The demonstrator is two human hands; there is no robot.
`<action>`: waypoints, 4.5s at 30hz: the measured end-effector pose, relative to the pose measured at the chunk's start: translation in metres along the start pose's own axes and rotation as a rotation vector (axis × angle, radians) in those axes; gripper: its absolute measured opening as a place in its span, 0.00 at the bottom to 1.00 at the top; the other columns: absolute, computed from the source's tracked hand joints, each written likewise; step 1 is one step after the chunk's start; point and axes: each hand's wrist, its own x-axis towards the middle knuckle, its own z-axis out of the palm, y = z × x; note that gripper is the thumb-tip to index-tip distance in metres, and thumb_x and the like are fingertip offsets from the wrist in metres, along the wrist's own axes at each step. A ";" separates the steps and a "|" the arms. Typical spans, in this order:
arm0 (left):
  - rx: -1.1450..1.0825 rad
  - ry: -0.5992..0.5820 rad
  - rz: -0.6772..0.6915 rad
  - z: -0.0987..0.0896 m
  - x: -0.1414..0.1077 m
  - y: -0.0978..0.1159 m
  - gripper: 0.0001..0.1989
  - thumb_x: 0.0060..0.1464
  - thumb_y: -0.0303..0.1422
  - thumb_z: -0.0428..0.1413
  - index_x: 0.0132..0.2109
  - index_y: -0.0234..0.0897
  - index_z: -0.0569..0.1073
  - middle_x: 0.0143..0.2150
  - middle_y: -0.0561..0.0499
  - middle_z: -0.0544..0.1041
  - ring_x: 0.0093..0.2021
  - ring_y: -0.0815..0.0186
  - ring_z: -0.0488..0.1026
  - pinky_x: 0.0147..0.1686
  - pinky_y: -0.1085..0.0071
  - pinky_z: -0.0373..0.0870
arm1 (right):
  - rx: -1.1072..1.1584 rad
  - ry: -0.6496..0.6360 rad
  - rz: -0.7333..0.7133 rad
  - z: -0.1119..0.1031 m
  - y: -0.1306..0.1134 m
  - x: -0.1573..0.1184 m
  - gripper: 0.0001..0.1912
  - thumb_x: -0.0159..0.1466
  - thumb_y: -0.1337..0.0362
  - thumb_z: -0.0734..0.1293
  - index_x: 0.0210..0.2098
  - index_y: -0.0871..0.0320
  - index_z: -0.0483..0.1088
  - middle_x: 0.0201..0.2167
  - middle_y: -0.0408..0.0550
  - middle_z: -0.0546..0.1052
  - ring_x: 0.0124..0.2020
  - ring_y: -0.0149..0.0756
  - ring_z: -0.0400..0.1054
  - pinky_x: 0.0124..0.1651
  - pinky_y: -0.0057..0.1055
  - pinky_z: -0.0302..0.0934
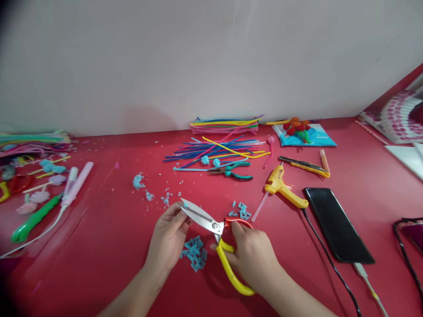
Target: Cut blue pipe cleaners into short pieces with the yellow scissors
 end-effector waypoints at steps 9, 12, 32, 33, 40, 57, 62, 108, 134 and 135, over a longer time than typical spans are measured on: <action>-0.015 -0.004 0.006 0.000 0.000 -0.001 0.02 0.48 0.27 0.54 0.31 0.35 0.71 0.27 0.54 0.70 0.28 0.74 0.64 0.30 0.77 0.60 | 0.025 -0.060 0.032 0.000 -0.002 0.001 0.14 0.56 0.51 0.59 0.27 0.56 0.58 0.20 0.43 0.70 0.20 0.34 0.65 0.22 0.28 0.42; -0.014 0.004 0.011 -0.001 0.000 -0.002 0.01 0.48 0.27 0.55 0.31 0.35 0.71 0.27 0.54 0.70 0.28 0.74 0.65 0.30 0.77 0.61 | 0.020 -0.078 0.044 0.001 -0.002 0.001 0.15 0.56 0.50 0.58 0.27 0.56 0.58 0.19 0.43 0.70 0.20 0.34 0.65 0.22 0.28 0.42; 0.022 0.008 0.048 0.001 0.000 0.000 0.03 0.48 0.27 0.55 0.33 0.34 0.72 0.28 0.53 0.71 0.29 0.74 0.66 0.31 0.78 0.62 | 0.001 -0.093 0.127 -0.005 -0.003 0.003 0.17 0.55 0.47 0.58 0.24 0.55 0.58 0.18 0.42 0.69 0.19 0.33 0.64 0.22 0.27 0.42; 0.029 0.026 0.046 0.001 0.001 0.000 0.03 0.47 0.27 0.55 0.33 0.35 0.72 0.28 0.53 0.71 0.29 0.73 0.66 0.31 0.77 0.63 | 0.004 -0.090 0.138 -0.007 -0.003 0.004 0.17 0.55 0.48 0.58 0.25 0.55 0.58 0.18 0.42 0.70 0.20 0.33 0.64 0.22 0.27 0.42; 0.217 0.096 0.049 -0.005 0.004 -0.004 0.05 0.45 0.31 0.56 0.32 0.36 0.71 0.26 0.53 0.71 0.28 0.71 0.66 0.30 0.76 0.62 | -0.012 -0.040 0.167 -0.026 -0.003 0.010 0.13 0.55 0.53 0.58 0.29 0.56 0.61 0.23 0.45 0.72 0.21 0.34 0.65 0.22 0.27 0.42; 1.053 -0.274 0.387 0.010 -0.013 -0.002 0.03 0.47 0.27 0.51 0.27 0.38 0.68 0.26 0.52 0.67 0.29 0.67 0.63 0.32 0.73 0.59 | 0.763 -0.064 0.205 -0.025 -0.023 0.037 0.06 0.53 0.63 0.59 0.24 0.59 0.62 0.16 0.37 0.61 0.19 0.24 0.55 0.21 0.22 0.46; 0.969 -0.287 0.330 0.011 -0.013 -0.003 0.04 0.46 0.26 0.51 0.26 0.38 0.68 0.25 0.53 0.65 0.27 0.67 0.62 0.30 0.73 0.58 | 0.841 -0.080 0.244 -0.031 -0.020 0.037 0.04 0.52 0.67 0.57 0.22 0.58 0.59 0.13 0.35 0.59 0.16 0.23 0.54 0.20 0.21 0.47; 0.564 -0.252 -0.257 0.008 -0.006 -0.004 0.07 0.42 0.33 0.57 0.28 0.32 0.71 0.21 0.54 0.67 0.23 0.72 0.62 0.23 0.77 0.58 | 0.996 -0.198 0.142 -0.029 -0.015 0.038 0.02 0.52 0.68 0.58 0.24 0.58 0.61 0.14 0.34 0.59 0.15 0.22 0.54 0.19 0.19 0.49; 0.133 0.109 -0.082 -0.001 0.005 -0.002 0.03 0.42 0.28 0.58 0.29 0.33 0.72 0.24 0.54 0.71 0.25 0.74 0.66 0.27 0.78 0.62 | -0.038 -0.091 0.071 -0.011 0.006 0.004 0.16 0.56 0.48 0.57 0.29 0.56 0.60 0.21 0.44 0.71 0.21 0.35 0.65 0.23 0.29 0.40; 0.120 0.112 -0.078 -0.001 0.005 -0.001 0.03 0.42 0.28 0.57 0.29 0.34 0.72 0.25 0.55 0.71 0.25 0.74 0.66 0.28 0.78 0.63 | -0.050 -0.091 0.062 -0.009 0.006 0.002 0.16 0.56 0.49 0.57 0.29 0.56 0.60 0.21 0.44 0.71 0.21 0.36 0.65 0.23 0.29 0.40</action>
